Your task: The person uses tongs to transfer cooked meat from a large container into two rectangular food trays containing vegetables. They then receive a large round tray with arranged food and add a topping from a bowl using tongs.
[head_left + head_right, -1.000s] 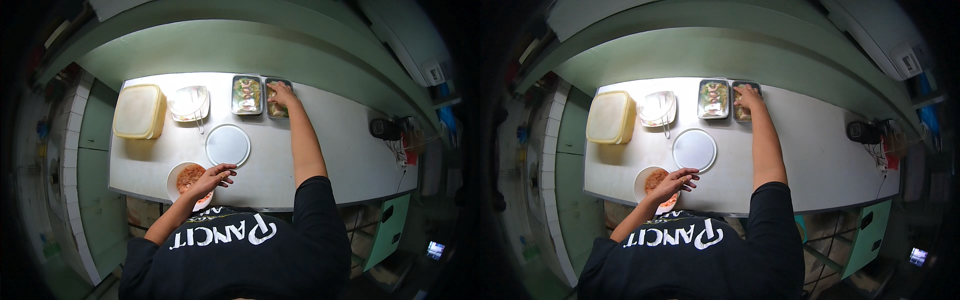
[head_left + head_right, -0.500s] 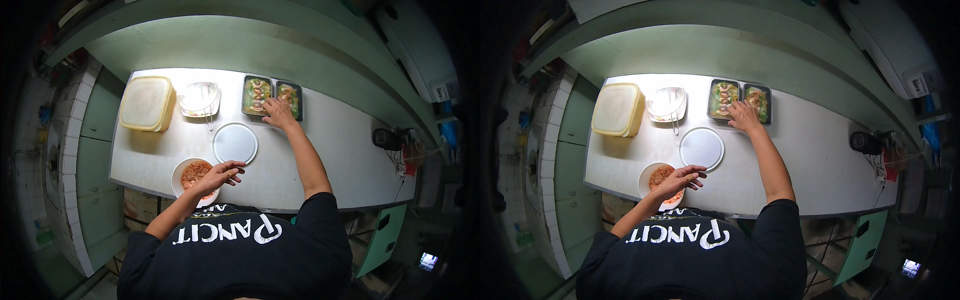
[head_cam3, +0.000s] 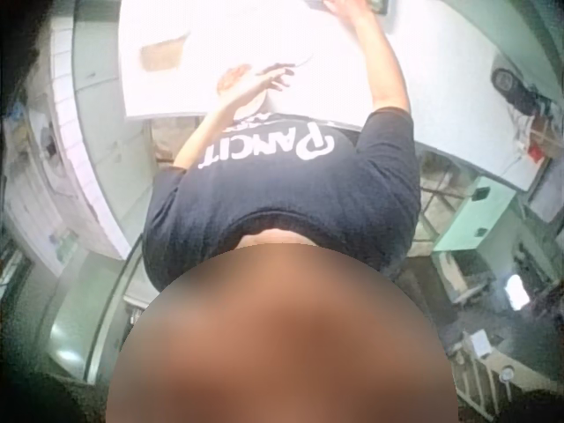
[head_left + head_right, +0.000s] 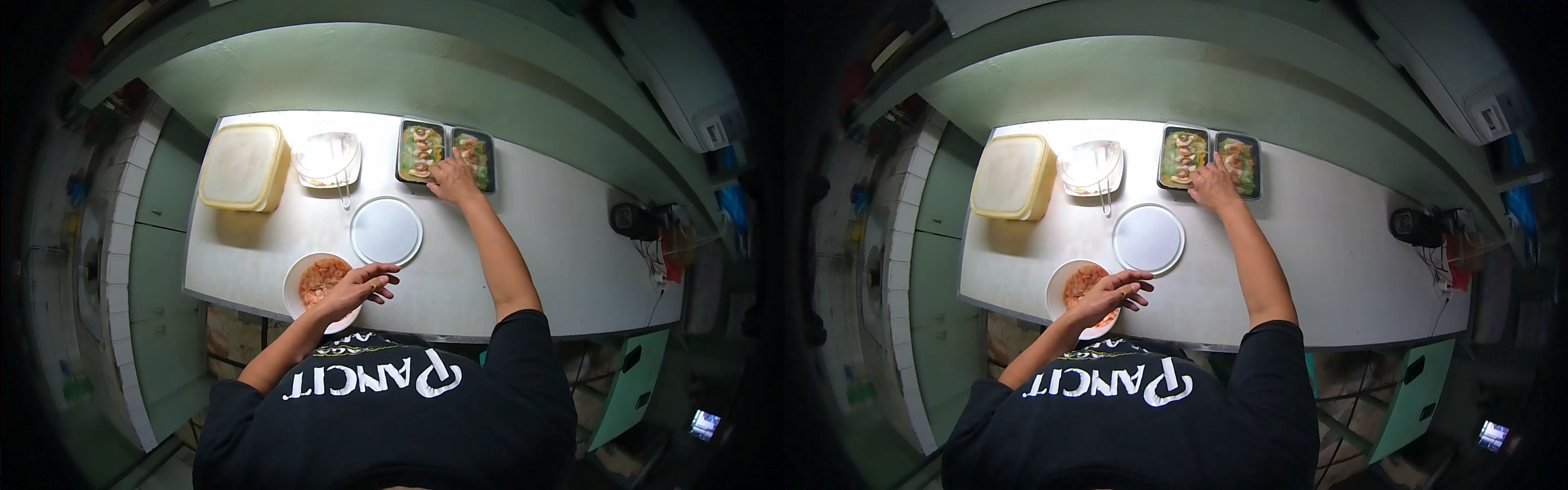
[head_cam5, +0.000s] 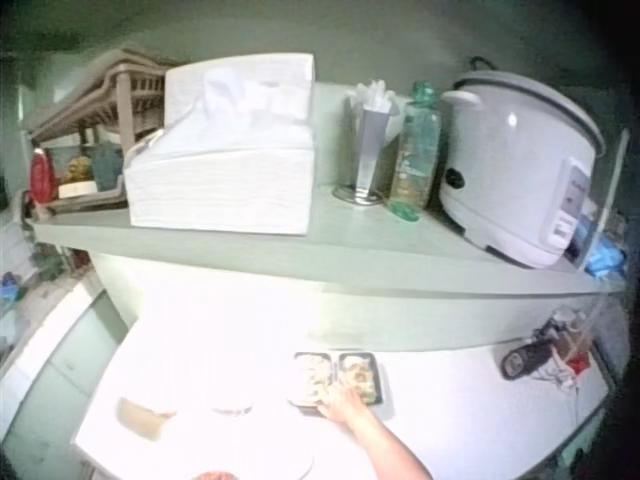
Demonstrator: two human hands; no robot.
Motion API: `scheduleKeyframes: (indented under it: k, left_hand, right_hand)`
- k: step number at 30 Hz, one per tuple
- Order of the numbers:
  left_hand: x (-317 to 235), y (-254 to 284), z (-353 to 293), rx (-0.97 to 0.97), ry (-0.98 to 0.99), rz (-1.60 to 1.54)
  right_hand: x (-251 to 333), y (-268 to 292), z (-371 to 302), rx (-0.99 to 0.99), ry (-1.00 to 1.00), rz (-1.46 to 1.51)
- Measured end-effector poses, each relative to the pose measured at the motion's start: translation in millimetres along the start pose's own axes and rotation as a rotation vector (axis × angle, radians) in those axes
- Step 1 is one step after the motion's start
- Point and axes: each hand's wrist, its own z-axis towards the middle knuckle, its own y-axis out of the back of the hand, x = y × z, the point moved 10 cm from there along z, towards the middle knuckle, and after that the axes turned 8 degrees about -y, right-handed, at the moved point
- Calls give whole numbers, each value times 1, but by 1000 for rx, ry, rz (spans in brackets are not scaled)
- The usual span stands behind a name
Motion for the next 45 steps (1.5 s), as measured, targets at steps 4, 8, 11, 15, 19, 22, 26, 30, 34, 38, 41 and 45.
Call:
scheduleKeyframes:
  k: [4, 8, 11, 15, 19, 22, 26, 30, 34, 38, 41, 45]
  left_hand:
    - [-1, 2, -12, -48, -20, -20]
    - [1, 3, -25, -76, -27, -15]
    - [1, 8, -38, -105, -37, -12]
    - [-3, 27, -65, -201, -95, -23]
    - [-4, 57, -102, -325, -171, -115]
    - [-2, 85, -139, -389, -185, -177]
    - [2, 125, -196, -450, -263, -243]
    - [35, 171, -252, -523, -284, -155]
    - [108, 235, -300, -604, -207, 429]
    - [265, 303, -378, -586, 180, 895]
    - [411, 338, -478, -804, 244, 186]
    - [554, 328, -663, -1210, 501, -246]
  right_hand:
    - [-4, 5, 15, -57, -60, 198]
    - [-17, -5, 49, -6, -203, 294]
    - [-23, -21, 69, 161, -313, 256]
    - [-27, -38, 77, 352, -388, 221]
    - [-33, -21, 80, 211, -364, 321]
    - [-40, 18, 67, -33, -320, 502]
    - [-41, 81, -9, -419, -418, 571]
    - [34, 96, -107, -535, -543, 602]
    - [203, 67, -195, -492, -422, 981]
    - [408, 57, -244, -227, 98, 674]
    - [484, 37, -249, -65, 95, 694]
    - [558, 43, -237, -104, 221, 772]
